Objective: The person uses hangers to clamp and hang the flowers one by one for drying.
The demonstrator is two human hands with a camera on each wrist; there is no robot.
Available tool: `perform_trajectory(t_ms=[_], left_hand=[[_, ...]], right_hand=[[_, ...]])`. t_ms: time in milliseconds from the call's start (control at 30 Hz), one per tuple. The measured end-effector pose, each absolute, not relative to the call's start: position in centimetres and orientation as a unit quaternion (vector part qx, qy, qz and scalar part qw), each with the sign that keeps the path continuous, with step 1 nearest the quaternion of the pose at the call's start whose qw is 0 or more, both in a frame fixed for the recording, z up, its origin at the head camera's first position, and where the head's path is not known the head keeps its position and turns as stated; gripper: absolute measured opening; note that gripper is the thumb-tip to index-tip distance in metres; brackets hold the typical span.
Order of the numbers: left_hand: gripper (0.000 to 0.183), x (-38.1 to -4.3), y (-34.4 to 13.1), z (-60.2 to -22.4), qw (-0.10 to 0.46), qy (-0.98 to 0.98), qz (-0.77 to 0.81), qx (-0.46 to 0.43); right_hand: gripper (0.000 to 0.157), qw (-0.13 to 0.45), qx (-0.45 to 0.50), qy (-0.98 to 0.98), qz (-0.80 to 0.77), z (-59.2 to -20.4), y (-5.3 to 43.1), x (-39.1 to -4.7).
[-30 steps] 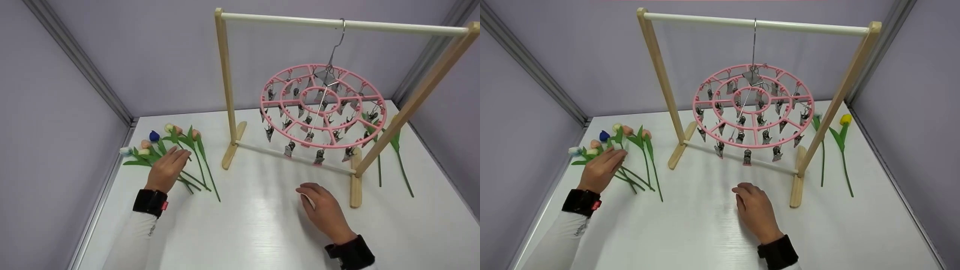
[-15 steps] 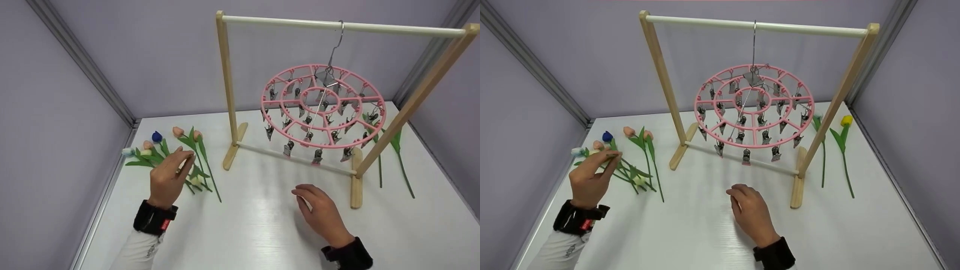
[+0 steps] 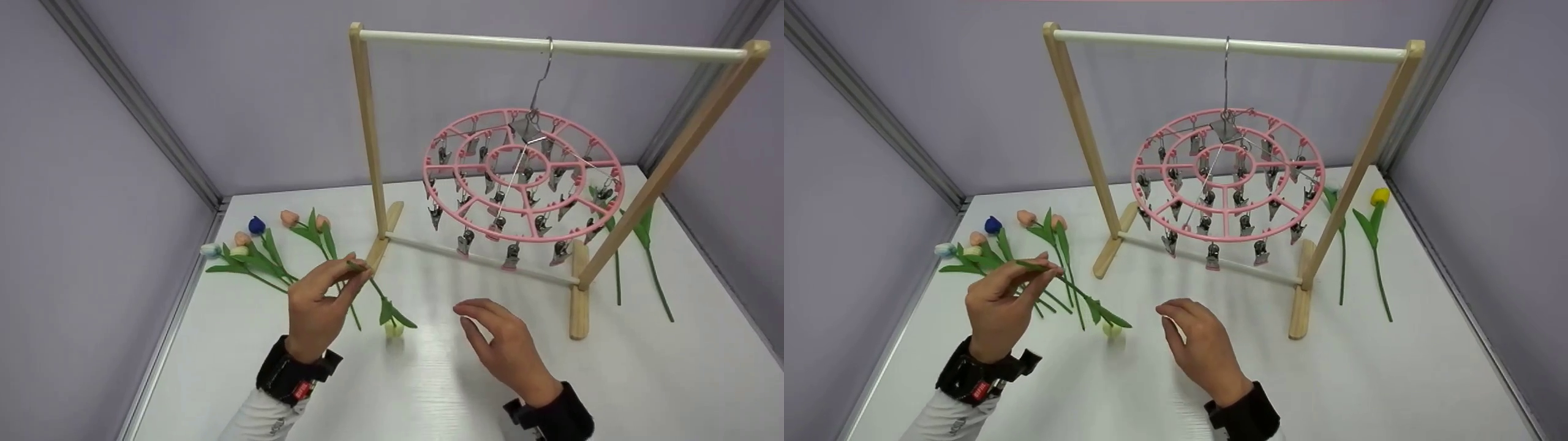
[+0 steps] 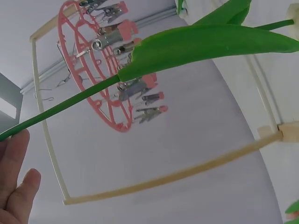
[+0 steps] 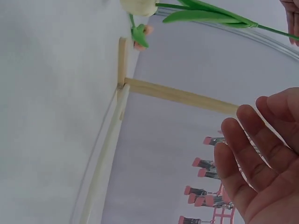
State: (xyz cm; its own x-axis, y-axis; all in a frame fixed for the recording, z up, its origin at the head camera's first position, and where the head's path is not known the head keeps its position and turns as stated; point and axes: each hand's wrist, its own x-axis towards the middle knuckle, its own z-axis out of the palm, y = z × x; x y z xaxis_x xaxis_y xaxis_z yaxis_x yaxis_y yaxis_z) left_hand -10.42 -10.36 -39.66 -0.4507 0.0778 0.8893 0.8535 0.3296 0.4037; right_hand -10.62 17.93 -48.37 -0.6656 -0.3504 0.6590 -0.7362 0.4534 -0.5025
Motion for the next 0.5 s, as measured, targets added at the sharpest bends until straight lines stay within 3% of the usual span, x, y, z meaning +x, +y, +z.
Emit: perform_trajectory(t_ms=[233, 500], left_hand=[[0.026, -10.3, -7.8, -40.1, 0.346, -0.699, -0.535, -0.326], [0.025, -10.1, -5.3, -39.4, 0.326, -0.676, -0.572, -0.332]], right_hand=[[0.02, 0.215, 0.344, -0.8, 0.442, -47.1, 15.2, -11.4], [0.026, 0.217, 0.354, -0.787, 0.456, -46.5, 14.1, -11.6]])
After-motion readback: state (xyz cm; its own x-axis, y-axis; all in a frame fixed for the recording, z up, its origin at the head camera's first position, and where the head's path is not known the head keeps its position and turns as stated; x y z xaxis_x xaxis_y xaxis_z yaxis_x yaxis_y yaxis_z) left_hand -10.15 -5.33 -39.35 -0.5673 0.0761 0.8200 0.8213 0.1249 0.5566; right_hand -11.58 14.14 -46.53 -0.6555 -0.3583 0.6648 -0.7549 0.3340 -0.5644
